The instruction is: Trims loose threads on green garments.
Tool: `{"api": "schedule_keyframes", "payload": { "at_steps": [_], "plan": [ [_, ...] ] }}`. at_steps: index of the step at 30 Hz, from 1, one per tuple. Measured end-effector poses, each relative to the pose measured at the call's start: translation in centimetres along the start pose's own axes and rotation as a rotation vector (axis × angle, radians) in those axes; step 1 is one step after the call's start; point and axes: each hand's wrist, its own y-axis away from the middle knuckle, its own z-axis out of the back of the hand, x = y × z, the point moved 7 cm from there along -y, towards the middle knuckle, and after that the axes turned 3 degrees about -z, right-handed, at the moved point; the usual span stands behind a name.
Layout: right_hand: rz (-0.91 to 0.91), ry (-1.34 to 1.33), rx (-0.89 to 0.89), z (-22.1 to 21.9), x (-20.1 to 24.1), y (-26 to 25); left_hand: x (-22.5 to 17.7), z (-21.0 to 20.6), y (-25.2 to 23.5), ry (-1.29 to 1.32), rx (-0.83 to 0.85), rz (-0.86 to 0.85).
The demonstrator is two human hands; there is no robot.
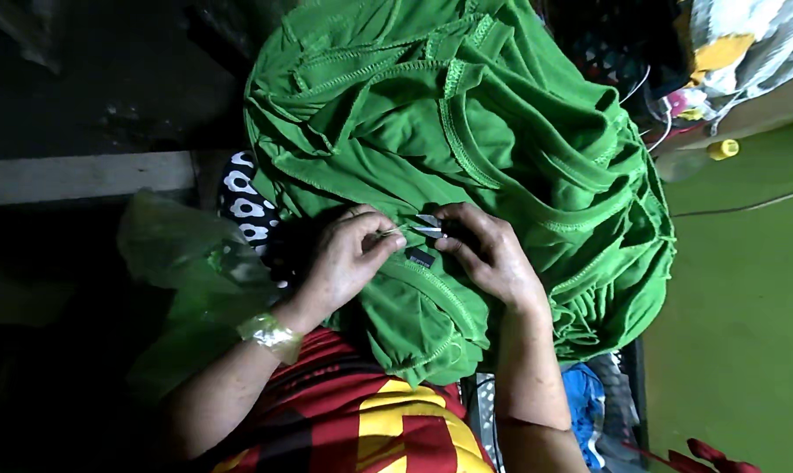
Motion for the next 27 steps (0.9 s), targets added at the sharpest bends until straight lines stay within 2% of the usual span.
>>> {"api": "schedule_keyframes", "payload": {
  "at_steps": [5,9,12,15,19,22,25,27],
  "plan": [
    [0.039,0.122,0.048,-0.5,0.8,0.1,0.8,0.0,0.2,0.101,0.011,0.096],
    [0.043,0.288,0.0,-1.2,2.2,-0.3,0.8,-0.2,0.4,0.123,-0.022,0.077],
    [0.055,0.317,-0.049,-1.7,2.4,-0.6,0.8,-0.2,0.5,0.086,-0.03,0.056],
    [0.017,0.225,-0.054,-1.3,1.6,-0.7,1.0,0.1,0.4,0.156,-0.014,0.093],
    [-0.115,-0.107,-0.013,-0.2,-0.4,-0.5,2.2,0.9,0.3,0.392,-0.095,0.164],
    [-0.156,-0.3,-0.018,0.3,-1.2,0.1,2.3,1.5,0.5,0.424,-0.129,0.154],
    [-0.129,-0.301,-0.039,0.7,-1.3,0.6,1.6,2.4,0.5,0.393,-0.084,0.099],
    [-0.097,-0.129,-0.055,0.8,-1.2,1.0,1.1,2.9,0.6,0.4,-0.034,0.058]
  ]
}}
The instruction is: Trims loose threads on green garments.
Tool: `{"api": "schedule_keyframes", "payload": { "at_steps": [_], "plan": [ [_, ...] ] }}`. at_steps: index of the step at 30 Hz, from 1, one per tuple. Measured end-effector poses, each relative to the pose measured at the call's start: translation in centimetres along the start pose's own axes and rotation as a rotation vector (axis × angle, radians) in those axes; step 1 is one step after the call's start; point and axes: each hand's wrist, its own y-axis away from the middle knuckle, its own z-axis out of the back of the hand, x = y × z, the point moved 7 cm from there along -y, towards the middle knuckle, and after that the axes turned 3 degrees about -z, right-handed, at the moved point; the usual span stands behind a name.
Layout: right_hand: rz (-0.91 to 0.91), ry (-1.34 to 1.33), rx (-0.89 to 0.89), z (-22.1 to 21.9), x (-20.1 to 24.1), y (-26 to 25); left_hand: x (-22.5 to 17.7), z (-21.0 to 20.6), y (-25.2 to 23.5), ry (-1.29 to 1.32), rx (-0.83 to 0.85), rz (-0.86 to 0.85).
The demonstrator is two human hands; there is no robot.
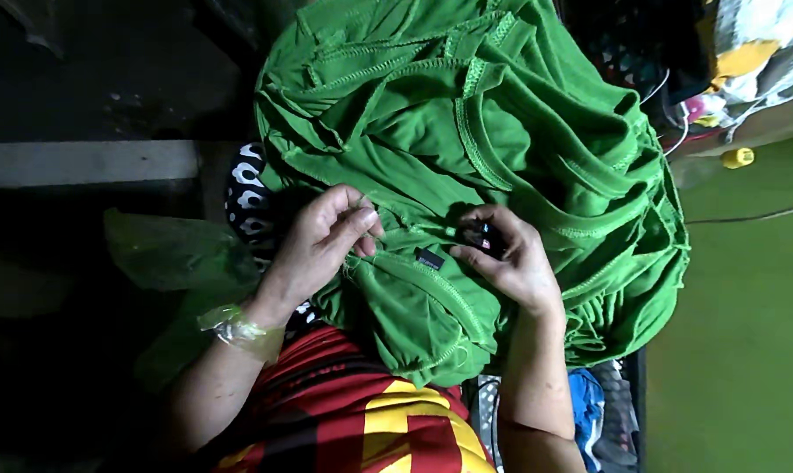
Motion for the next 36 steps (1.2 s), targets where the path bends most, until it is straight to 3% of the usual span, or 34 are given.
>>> {"api": "schedule_keyframes", "payload": {
  "at_steps": [5,8,13,17,19,22,25,31,36],
  "plan": [
    [0.143,0.31,-0.103,-1.0,0.8,0.1,-0.8,-0.1,0.4,-0.087,-0.005,0.009],
    [0.125,0.283,-0.125,-0.2,1.7,-0.6,-0.7,-1.0,0.4,-0.19,-0.057,-0.023],
    [0.023,0.214,-0.068,0.4,2.3,-2.5,-2.1,-2.2,-0.5,-0.582,-0.123,-0.295],
    [-0.006,0.047,-0.029,0.6,1.0,-3.9,-2.3,-2.9,-1.2,-0.753,-0.119,-0.299],
    [-0.01,0.009,-0.028,0.8,0.3,-4.2,-2.4,-2.1,-1.6,-0.691,-0.092,-0.268],
    [-0.049,0.039,-0.041,0.5,-0.4,-3.9,-1.5,-0.4,-2.3,-0.54,-0.011,-0.054],
    [-0.083,0.1,0.024,0.2,0.3,-3.1,-0.3,0.1,-2.8,-0.658,-0.065,-0.022],
    [-0.149,-0.036,-0.026,0.7,-0.4,-1.6,-2.5,-1.3,-2.2,-0.663,-0.146,-0.191],
    [-0.158,-0.095,-0.041,0.3,-0.6,-1.7,-3.0,-4.9,-2.8,-0.639,-0.035,-0.414]
  ]
}}
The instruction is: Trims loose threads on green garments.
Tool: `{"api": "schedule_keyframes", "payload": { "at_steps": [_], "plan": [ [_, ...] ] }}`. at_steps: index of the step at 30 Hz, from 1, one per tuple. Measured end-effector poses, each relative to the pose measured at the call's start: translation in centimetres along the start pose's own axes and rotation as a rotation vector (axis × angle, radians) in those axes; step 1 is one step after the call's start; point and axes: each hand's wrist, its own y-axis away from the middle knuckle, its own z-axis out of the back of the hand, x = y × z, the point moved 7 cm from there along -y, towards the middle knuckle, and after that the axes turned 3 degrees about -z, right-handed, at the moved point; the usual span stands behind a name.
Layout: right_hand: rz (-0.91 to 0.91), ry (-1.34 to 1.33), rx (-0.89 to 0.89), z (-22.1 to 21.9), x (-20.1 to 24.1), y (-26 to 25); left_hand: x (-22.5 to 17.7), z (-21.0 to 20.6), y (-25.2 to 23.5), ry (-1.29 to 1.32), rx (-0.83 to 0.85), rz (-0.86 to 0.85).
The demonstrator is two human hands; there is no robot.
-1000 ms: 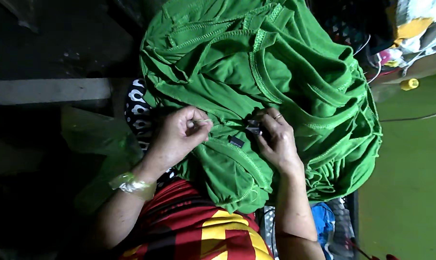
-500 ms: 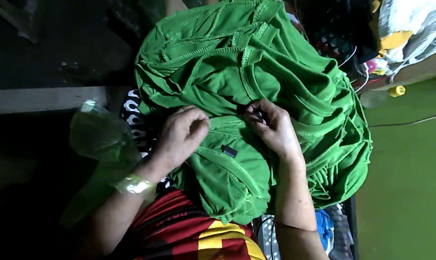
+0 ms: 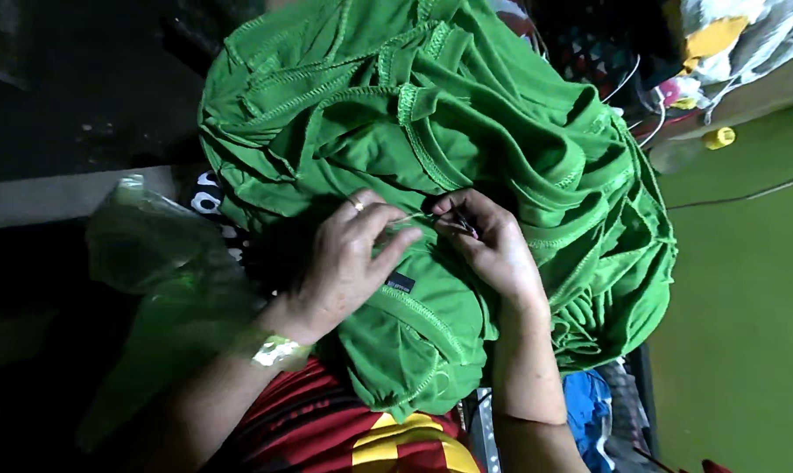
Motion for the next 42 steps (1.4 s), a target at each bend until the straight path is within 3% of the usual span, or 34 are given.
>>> {"api": "schedule_keyframes", "payload": {
  "at_steps": [3,7,9,13,17,19,24,27,32,42],
  "plan": [
    [-0.014,-0.012,0.006,-0.1,-0.3,0.0,0.7,-1.1,0.0,0.022,0.026,0.037],
    [-0.015,-0.002,-0.029,0.0,-0.4,0.1,3.0,0.4,0.4,0.258,0.044,0.379],
    [0.005,0.009,-0.066,0.0,-0.4,0.1,3.7,0.8,0.6,0.285,0.002,0.439],
    [0.065,0.03,-0.134,-0.1,-0.3,0.2,2.8,0.2,0.6,0.121,-0.034,0.272],
    [0.242,0.088,-0.18,-0.6,0.4,0.2,1.6,-0.9,-0.1,-0.063,-0.041,0.113],
    [0.283,0.078,-0.166,-0.9,0.5,0.1,1.9,-0.9,-0.4,-0.061,0.003,0.155],
    [0.186,0.063,0.01,-0.9,0.1,0.4,3.8,-0.2,-0.2,0.198,0.173,0.356],
    [0.196,0.138,0.013,-0.8,0.5,0.6,4.3,-0.2,-0.1,0.261,0.146,0.408],
    [0.181,0.341,-0.043,-1.6,1.4,0.4,4.2,-0.4,0.4,0.259,0.095,0.343],
    [0.184,0.545,0.072,-2.7,2.9,-1.2,3.9,-0.4,0.5,0.182,0.033,0.248]
  ]
}}
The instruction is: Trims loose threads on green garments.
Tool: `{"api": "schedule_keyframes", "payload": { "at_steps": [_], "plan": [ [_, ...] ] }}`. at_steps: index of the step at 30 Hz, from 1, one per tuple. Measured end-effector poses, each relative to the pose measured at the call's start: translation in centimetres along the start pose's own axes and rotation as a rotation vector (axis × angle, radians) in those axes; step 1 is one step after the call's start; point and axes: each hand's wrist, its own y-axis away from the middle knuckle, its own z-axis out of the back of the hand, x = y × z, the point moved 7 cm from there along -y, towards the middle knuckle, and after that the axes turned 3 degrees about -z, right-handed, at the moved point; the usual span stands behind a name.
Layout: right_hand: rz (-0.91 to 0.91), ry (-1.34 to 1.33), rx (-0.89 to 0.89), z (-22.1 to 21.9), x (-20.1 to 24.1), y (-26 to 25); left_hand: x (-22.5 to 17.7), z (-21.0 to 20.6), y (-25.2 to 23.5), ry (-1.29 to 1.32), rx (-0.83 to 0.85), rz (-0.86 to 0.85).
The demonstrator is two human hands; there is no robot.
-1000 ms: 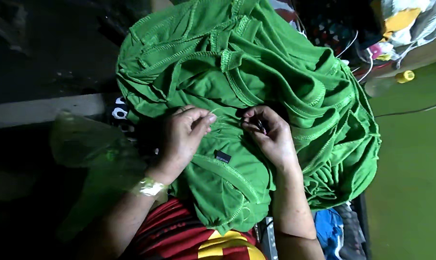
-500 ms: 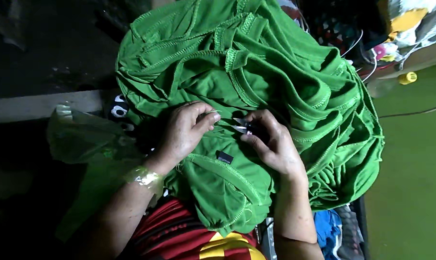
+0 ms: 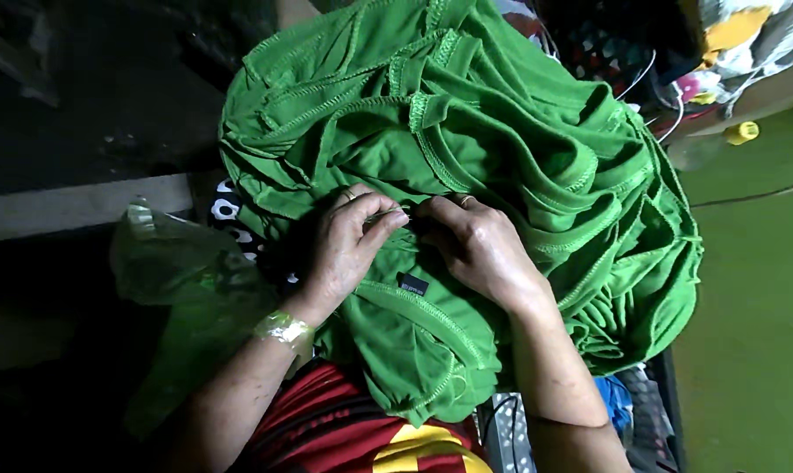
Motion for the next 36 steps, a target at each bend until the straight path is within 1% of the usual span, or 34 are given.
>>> {"api": "schedule_keyframes", "payload": {
  "at_steps": [2,7,9,13,17,20,22,24,28,29,31,32,33,36],
  "plan": [
    [0.015,-0.026,0.017,-0.1,-0.1,-0.1,-0.1,0.0,0.0,-0.02,0.008,-0.004],
    [0.046,-0.271,0.045,0.5,-1.1,0.2,0.6,0.0,0.0,0.052,0.023,0.043],
    [0.043,-0.26,0.068,0.6,-1.0,0.2,1.0,0.0,-0.1,0.081,0.026,0.068],
    [0.037,-0.142,0.073,-0.2,-0.6,-0.2,0.9,0.2,0.2,0.142,0.049,0.109],
    [0.066,-0.218,0.053,0.0,-1.0,-0.2,1.9,1.6,0.4,0.319,-0.027,0.151],
    [0.02,-0.336,0.053,0.4,-1.6,0.3,1.9,3.3,0.6,0.242,-0.112,0.116],
    [-0.022,-0.409,0.065,0.4,-1.9,0.5,1.4,3.9,0.9,0.158,-0.124,0.121],
    [-0.067,-0.471,0.063,0.3,-2.3,0.6,1.1,3.8,1.1,0.099,-0.111,0.127],
    [-0.107,-0.533,0.073,0.0,-2.6,0.2,-0.1,2.4,1.2,0.057,-0.082,-0.022],
    [-0.108,-0.546,0.083,0.0,-2.6,0.1,-0.2,2.3,1.2,0.063,-0.074,-0.022],
    [-0.106,-0.531,0.085,0.3,-2.7,0.3,-0.3,2.5,1.0,0.12,-0.023,0.037],
    [-0.092,-0.498,0.093,0.5,-2.7,0.4,-0.7,2.5,1.1,0.166,0.029,0.055],
    [-0.07,-0.459,0.102,0.6,-2.6,0.2,-1.5,2.4,1.5,0.227,0.102,0.037],
    [-0.013,-0.384,0.137,0.9,-1.5,-0.7,-6.6,0.2,3.5,0.392,0.479,-0.179]
  ]
}}
